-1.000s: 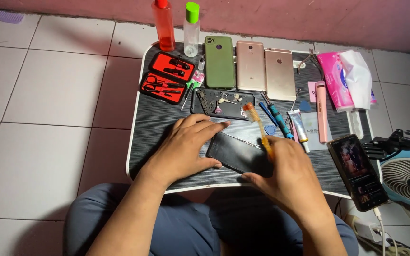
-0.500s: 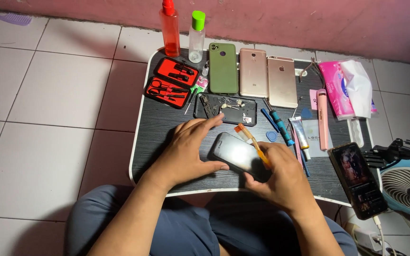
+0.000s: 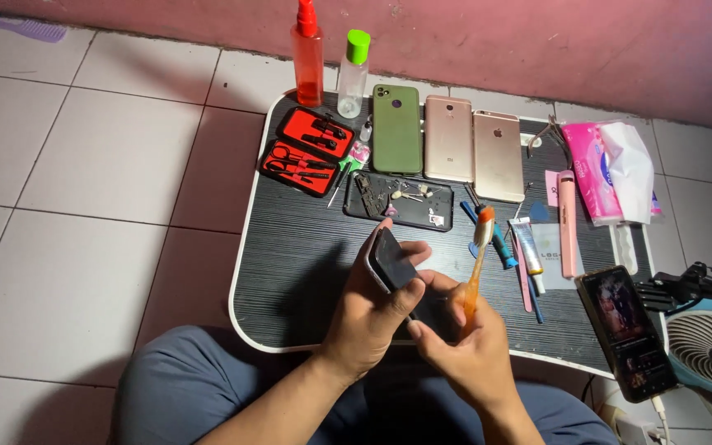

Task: Cleaning the internal components and the case of a disassembled smartphone using a brush and cleaning solution.

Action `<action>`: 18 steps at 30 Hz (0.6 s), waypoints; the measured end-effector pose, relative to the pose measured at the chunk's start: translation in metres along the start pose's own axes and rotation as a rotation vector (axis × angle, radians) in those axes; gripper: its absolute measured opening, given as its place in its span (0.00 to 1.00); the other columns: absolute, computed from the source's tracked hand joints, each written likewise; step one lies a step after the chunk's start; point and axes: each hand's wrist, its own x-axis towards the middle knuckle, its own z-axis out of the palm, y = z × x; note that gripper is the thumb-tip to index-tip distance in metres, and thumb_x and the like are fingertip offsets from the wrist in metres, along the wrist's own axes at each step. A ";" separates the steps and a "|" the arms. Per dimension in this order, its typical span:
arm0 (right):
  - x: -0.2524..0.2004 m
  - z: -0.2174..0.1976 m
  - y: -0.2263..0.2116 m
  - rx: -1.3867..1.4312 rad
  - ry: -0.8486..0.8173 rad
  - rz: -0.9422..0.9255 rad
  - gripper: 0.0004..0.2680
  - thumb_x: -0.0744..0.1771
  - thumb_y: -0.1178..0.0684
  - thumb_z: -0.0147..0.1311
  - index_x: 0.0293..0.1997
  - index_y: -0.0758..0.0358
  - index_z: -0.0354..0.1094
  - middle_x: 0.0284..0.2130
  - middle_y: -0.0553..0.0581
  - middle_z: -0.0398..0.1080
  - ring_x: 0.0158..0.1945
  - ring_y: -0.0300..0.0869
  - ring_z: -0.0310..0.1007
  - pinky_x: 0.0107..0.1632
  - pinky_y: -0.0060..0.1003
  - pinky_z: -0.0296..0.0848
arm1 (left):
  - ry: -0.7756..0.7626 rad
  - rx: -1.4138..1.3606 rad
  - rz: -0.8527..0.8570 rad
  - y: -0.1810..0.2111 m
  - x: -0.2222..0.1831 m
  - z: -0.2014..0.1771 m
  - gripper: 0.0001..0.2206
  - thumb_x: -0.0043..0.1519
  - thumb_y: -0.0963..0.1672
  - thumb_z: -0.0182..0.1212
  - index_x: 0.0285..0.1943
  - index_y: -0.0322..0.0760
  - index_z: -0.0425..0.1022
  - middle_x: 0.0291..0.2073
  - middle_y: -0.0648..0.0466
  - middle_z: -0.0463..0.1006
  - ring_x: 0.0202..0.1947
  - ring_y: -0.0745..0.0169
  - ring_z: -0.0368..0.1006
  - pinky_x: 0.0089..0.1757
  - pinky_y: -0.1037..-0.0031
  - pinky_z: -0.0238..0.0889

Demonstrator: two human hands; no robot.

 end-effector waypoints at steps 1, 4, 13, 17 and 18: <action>0.002 -0.005 -0.011 0.001 -0.002 -0.004 0.16 0.59 0.56 0.66 0.29 0.53 0.50 0.53 0.60 0.78 0.61 0.42 0.74 0.62 0.38 0.67 | 0.000 0.001 0.004 0.005 0.001 -0.003 0.41 0.59 0.50 0.67 0.78 0.35 0.47 0.59 0.44 0.72 0.65 0.51 0.69 0.59 0.63 0.68; 0.003 -0.023 -0.033 -0.463 -0.116 -0.050 0.30 0.63 0.25 0.40 0.64 0.54 0.68 0.44 0.48 0.77 0.38 0.38 0.73 0.43 0.37 0.69 | -0.105 0.014 0.075 0.024 0.001 -0.011 0.43 0.59 0.51 0.71 0.77 0.30 0.48 0.53 0.49 0.71 0.63 0.47 0.72 0.62 0.46 0.64; 0.021 -0.056 -0.074 -0.691 -0.237 -0.432 0.14 0.69 0.55 0.50 0.63 0.57 0.68 0.52 0.55 0.80 0.49 0.41 0.84 0.46 0.31 0.77 | -0.410 0.063 -0.111 0.055 0.005 -0.026 0.32 0.50 0.45 0.75 0.64 0.32 0.66 0.53 0.45 0.75 0.49 0.54 0.77 0.47 0.70 0.70; 0.024 -0.061 -0.073 -0.651 -0.299 -0.479 0.14 0.68 0.54 0.51 0.61 0.53 0.71 0.33 0.50 0.74 0.27 0.37 0.73 0.31 0.28 0.71 | -0.390 0.091 -0.176 0.059 0.011 -0.027 0.32 0.50 0.42 0.75 0.65 0.33 0.67 0.47 0.49 0.78 0.45 0.64 0.75 0.44 0.75 0.70; 0.025 -0.065 -0.067 -0.674 -0.274 -0.475 0.14 0.67 0.53 0.53 0.60 0.51 0.71 0.45 0.50 0.83 0.33 0.35 0.86 0.36 0.28 0.77 | -0.394 0.134 -0.168 0.060 0.011 -0.026 0.24 0.50 0.43 0.75 0.56 0.35 0.73 0.52 0.52 0.78 0.44 0.64 0.77 0.42 0.75 0.72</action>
